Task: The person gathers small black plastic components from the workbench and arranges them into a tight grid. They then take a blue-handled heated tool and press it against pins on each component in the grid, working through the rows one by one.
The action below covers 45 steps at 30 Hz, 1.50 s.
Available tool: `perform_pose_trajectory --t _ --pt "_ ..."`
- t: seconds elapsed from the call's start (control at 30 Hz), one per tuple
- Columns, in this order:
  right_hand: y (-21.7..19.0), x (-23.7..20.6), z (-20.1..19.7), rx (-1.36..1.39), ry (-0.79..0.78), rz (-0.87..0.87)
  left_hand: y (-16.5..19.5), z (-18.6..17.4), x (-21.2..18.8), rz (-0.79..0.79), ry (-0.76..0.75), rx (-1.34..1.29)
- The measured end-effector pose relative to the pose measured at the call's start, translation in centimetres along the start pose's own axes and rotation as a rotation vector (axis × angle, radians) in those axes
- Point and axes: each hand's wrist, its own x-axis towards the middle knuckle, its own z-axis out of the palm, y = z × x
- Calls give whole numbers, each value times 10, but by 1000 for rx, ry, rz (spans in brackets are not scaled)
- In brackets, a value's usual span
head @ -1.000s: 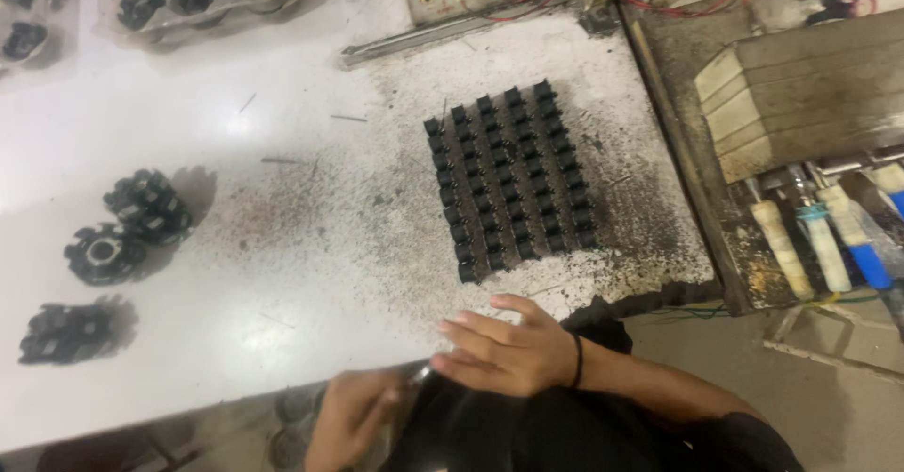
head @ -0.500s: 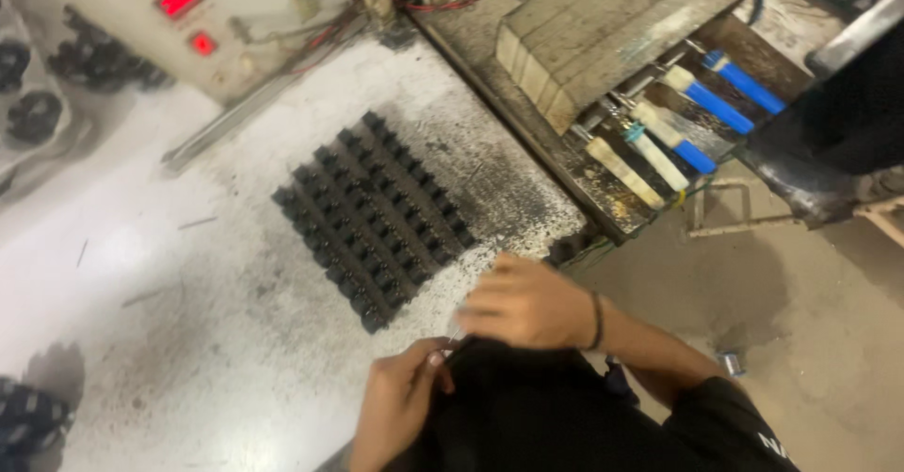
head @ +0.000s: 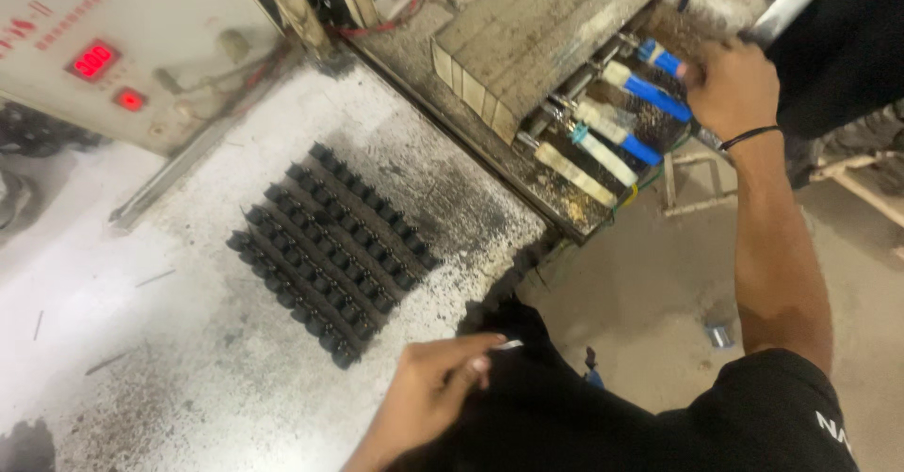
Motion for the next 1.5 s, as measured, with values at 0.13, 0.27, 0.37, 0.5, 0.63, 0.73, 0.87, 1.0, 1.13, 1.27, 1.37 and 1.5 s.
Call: perform_pose_trajectory --t 0.13,0.27,0.37,0.5,0.63,0.73,0.87,1.0,1.13,1.27,1.37,1.5 --pt "37 4 48 88 -60 84 10 5 15 288 -55 51" --pt "51 -32 41 207 57 77 15 5 15 249 -44 101" --pt "52 -86 7 141 113 134 11 2 20 262 35 16" --pt "-10 -158 -45 196 153 198 3 12 44 208 75 -90" --pt "-137 -186 -65 428 234 151 1 30 68 352 120 -66" --pt "-209 -174 -61 708 246 -112 -2 31 68 307 176 -220" --pt "-253 -164 -60 663 397 -412 -17 9 59 224 443 -305" --pt "-272 -159 -44 990 78 -502 -27 -2 51 206 510 -392" --pt "-283 -159 -19 1882 -98 46 -24 19 55 193 299 -340" --pt "-253 -161 -22 2091 -230 267 -21 23 45 38 348 -470" --pt "-206 -152 -31 2068 -279 317 -27 1 30 302 612 88" --pt "-175 -164 -37 1844 -211 291 -45 -31 36 287 729 709"
